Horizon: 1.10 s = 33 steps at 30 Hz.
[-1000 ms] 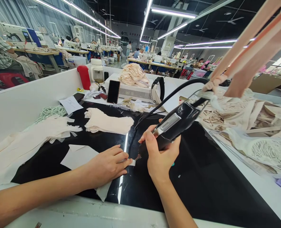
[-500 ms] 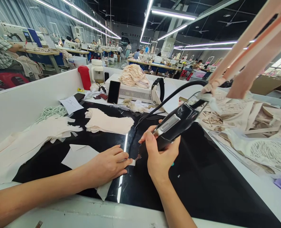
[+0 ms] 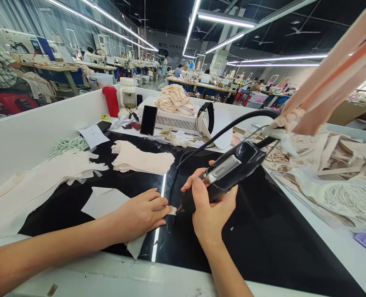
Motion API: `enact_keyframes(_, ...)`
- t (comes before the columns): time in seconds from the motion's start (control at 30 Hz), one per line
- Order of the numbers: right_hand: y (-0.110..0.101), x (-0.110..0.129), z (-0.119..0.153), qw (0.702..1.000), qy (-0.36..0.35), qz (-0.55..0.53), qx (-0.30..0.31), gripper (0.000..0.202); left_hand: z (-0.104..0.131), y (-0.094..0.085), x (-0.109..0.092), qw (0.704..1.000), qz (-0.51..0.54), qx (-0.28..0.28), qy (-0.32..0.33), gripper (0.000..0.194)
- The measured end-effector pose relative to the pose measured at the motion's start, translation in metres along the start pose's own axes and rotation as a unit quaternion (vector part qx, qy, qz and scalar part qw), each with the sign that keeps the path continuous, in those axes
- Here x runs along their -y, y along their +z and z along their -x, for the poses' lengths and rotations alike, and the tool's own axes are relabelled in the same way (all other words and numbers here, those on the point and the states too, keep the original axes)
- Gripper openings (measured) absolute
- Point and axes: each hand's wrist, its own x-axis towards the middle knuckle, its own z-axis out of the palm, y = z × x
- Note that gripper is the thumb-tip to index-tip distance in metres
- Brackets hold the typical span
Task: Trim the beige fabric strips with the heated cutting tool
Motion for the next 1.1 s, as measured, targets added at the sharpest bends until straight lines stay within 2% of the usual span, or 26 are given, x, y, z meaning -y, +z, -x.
enact_keyframes(0.2,-0.001,0.0,0.0,1.0,-0.002,0.017,-0.002,0.042,0.0,0.001,0.001,1.0,-0.003,-0.002,0.008,0.028)
enact_keyframes(0.43,0.003,-0.004,-0.01,1.0,-0.02,0.0,-0.024,0.045,0.0,0.003,0.001,1.0,-0.015,-0.003,0.009,0.028)
enact_keyframes(0.6,0.003,-0.007,-0.008,0.999,-0.016,0.023,-0.016,0.046,0.0,0.003,0.0,1.0,-0.014,-0.008,0.012,0.029)
enact_keyframes(0.9,0.0,-0.006,-0.004,0.999,-0.024,0.027,-0.007,0.044,0.004,-0.01,0.009,0.985,0.162,-0.014,-0.063,0.019)
enact_keyframes(1.1,-0.004,-0.003,-0.002,0.999,-0.018,0.031,-0.003,0.047,0.009,-0.013,0.01,0.994,0.104,-0.011,-0.019,0.006)
